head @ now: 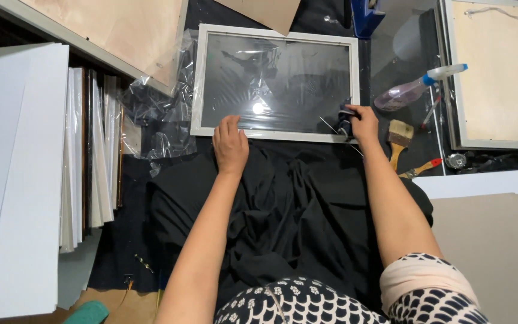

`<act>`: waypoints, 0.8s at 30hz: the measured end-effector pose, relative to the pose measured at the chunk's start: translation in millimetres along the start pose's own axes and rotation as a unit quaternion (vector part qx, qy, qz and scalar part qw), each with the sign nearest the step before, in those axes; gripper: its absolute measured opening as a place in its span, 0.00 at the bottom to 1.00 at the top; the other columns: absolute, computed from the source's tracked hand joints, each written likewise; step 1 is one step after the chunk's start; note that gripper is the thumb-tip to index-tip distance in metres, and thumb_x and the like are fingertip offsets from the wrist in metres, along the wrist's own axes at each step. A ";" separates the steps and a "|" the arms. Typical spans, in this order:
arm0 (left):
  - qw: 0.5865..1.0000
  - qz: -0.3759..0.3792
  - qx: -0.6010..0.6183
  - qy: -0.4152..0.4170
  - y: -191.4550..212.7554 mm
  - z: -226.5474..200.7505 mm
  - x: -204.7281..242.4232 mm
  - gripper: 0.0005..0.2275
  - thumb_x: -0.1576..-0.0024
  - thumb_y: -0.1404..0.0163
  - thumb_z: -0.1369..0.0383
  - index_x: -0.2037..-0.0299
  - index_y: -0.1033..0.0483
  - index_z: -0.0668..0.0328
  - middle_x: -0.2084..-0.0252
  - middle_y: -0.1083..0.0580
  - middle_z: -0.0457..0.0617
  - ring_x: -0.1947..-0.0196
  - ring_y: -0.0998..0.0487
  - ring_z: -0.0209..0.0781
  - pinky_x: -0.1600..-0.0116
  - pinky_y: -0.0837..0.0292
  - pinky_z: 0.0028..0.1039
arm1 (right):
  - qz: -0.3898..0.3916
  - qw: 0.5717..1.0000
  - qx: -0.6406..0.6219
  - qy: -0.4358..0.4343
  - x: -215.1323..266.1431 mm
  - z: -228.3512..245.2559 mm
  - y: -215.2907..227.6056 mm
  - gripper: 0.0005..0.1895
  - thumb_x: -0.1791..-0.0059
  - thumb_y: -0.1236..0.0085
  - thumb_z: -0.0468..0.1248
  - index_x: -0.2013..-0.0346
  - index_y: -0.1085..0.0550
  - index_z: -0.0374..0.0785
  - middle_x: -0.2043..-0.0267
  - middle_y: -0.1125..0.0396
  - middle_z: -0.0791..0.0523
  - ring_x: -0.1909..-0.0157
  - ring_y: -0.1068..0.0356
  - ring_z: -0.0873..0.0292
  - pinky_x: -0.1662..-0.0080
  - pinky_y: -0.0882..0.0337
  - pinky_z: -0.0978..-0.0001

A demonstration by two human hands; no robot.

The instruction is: The person removes a white backing from a white frame, then uses a brush to sweep the surface. They spray liquid onto the frame and wipe it with a cloth, cleaning the surface and edges.

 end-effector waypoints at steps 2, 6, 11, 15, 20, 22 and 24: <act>1.000 -0.008 -0.009 -0.019 4.7 -3.2 6.1 0.15 0.44 0.47 0.75 0.47 0.29 0.55 0.51 0.32 0.45 0.58 0.28 0.47 0.54 0.30 0.36 | -0.025 0.981 -0.177 -0.077 26.6 21.7 14.4 0.22 0.51 0.43 0.31 0.45 0.21 0.57 0.50 0.32 0.54 0.43 0.32 0.47 0.43 0.29 0.50; 0.998 -0.030 -0.025 -0.051 21.7 -10.6 11.0 0.15 0.45 0.47 0.75 0.48 0.29 0.53 0.53 0.32 0.44 0.59 0.28 0.45 0.55 0.31 0.34 | -0.054 0.933 -0.331 -0.130 42.4 17.2 3.4 0.21 0.51 0.42 0.30 0.44 0.24 0.48 0.52 0.31 0.51 0.47 0.30 0.51 0.51 0.26 0.57; 0.996 -0.070 0.034 -0.046 62.0 -17.3 28.2 0.13 0.43 0.50 0.78 0.50 0.28 0.54 0.54 0.31 0.44 0.58 0.29 0.47 0.53 0.32 0.35 | -0.127 0.781 -0.573 -0.215 55.0 10.1 11.1 0.18 0.51 0.44 0.26 0.48 0.25 0.44 0.54 0.34 0.52 0.49 0.29 0.51 0.50 0.22 0.58; 0.990 -0.101 0.094 -0.022 117.6 -38.8 40.9 0.11 0.40 0.52 0.78 0.50 0.28 0.55 0.54 0.31 0.43 0.57 0.28 0.47 0.49 0.35 0.34 | -0.139 0.712 -0.651 -0.224 59.2 25.8 19.9 0.18 0.52 0.45 0.23 0.50 0.25 0.42 0.55 0.31 0.49 0.53 0.24 0.48 0.54 0.18 0.59; 0.981 -0.079 0.177 0.014 140.1 -104.4 13.3 0.08 0.40 0.53 0.73 0.52 0.26 0.56 0.54 0.25 0.49 0.53 0.26 0.50 0.43 0.36 0.38 | -0.102 0.675 -0.687 -0.249 46.5 64.8 35.5 0.18 0.51 0.49 0.23 0.51 0.25 0.44 0.53 0.25 0.45 0.55 0.23 0.45 0.55 0.20 0.49; 0.972 -0.047 0.230 0.014 116.7 -137.7 -14.3 0.08 0.41 0.52 0.71 0.53 0.25 0.55 0.55 0.23 0.48 0.53 0.23 0.47 0.44 0.32 0.36 | -0.087 0.675 -0.688 -0.250 59.6 95.4 59.6 0.17 0.51 0.49 0.23 0.51 0.25 0.43 0.53 0.25 0.44 0.54 0.23 0.45 0.53 0.20 0.48; 0.959 -0.012 0.282 0.015 88.8 -167.6 -34.9 0.08 0.43 0.51 0.69 0.55 0.23 0.54 0.56 0.21 0.47 0.53 0.21 0.44 0.45 0.29 0.34 | -0.074 0.674 -0.689 -0.255 71.0 119.1 76.8 0.16 0.51 0.50 0.24 0.52 0.26 0.42 0.53 0.25 0.43 0.53 0.23 0.44 0.51 0.21 0.46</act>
Point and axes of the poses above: each hand's wrist, its own x-axis away from the middle knuckle, its own y-axis out of the back of the hand, z = x × y, the point moved 5 cm from there along -x, towards the middle knuckle
